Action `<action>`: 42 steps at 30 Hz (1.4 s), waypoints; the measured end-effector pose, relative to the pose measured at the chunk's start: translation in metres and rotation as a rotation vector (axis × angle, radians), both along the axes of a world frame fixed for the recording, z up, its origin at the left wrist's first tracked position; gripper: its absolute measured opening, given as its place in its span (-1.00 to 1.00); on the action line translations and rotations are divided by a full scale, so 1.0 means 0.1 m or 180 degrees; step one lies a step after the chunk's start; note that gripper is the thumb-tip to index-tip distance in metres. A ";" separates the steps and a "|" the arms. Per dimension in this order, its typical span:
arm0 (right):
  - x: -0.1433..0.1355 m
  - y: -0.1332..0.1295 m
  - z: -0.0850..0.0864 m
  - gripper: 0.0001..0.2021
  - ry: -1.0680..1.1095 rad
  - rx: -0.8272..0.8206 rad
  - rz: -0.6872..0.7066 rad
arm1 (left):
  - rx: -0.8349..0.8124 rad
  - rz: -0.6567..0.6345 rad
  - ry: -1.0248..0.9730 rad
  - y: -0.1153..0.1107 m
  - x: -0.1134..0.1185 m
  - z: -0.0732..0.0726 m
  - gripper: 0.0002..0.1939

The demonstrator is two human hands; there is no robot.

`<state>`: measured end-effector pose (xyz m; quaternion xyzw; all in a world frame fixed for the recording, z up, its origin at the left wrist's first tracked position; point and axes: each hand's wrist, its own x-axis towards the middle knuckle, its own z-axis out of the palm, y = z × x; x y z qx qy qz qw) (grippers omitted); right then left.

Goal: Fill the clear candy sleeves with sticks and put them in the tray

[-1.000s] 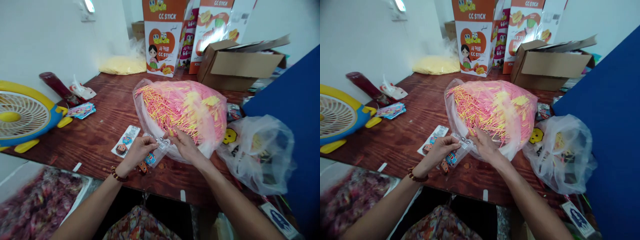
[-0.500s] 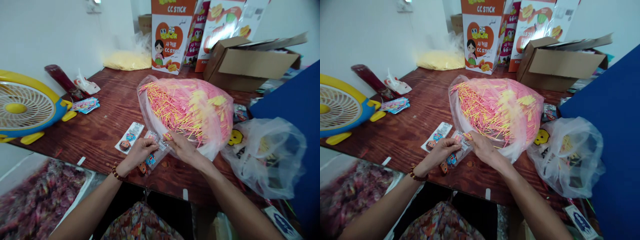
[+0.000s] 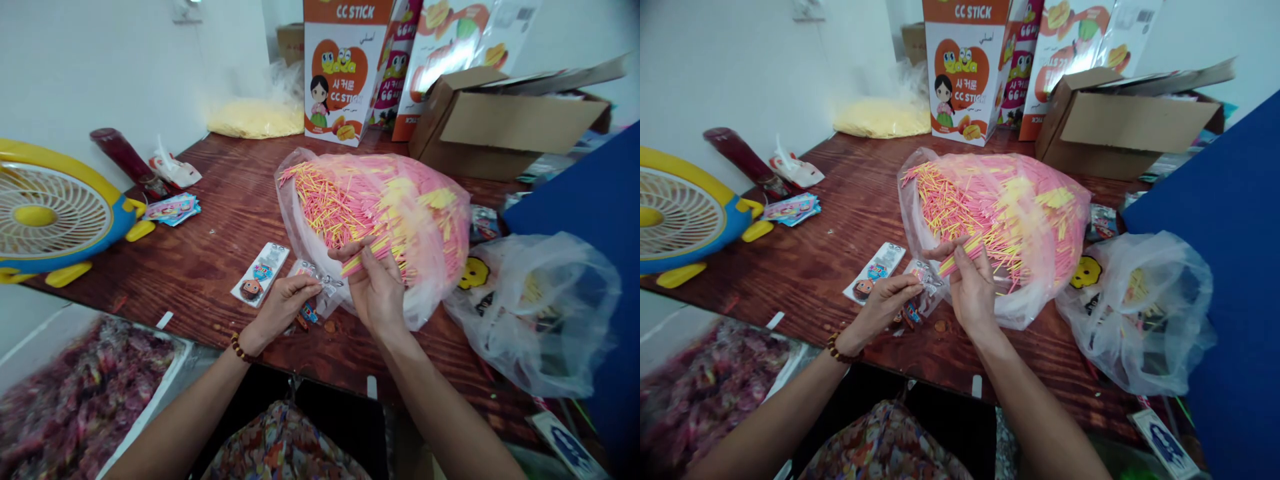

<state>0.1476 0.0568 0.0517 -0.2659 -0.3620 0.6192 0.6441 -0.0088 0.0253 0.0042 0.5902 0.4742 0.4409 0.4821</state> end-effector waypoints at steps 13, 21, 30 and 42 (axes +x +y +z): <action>0.01 -0.08 -0.31 -0.88 -0.0664 0.0011 0.0216 | 0.0062 0.0129 -0.0263 0.03 0.03 -0.02 -0.73; 0.13 0.01 -0.27 -0.70 -0.1502 0.0142 0.0611 | -0.0357 0.0323 -0.0572 0.08 0.06 -0.04 -0.68; 0.34 0.06 -0.13 -0.60 -0.3007 0.0941 0.1061 | -0.0326 0.0441 -0.0841 0.17 0.12 0.01 -0.71; 0.36 0.21 -0.10 -0.85 -0.3075 0.0766 0.0640 | -0.0373 0.0479 -0.1085 0.14 -0.03 0.03 -0.67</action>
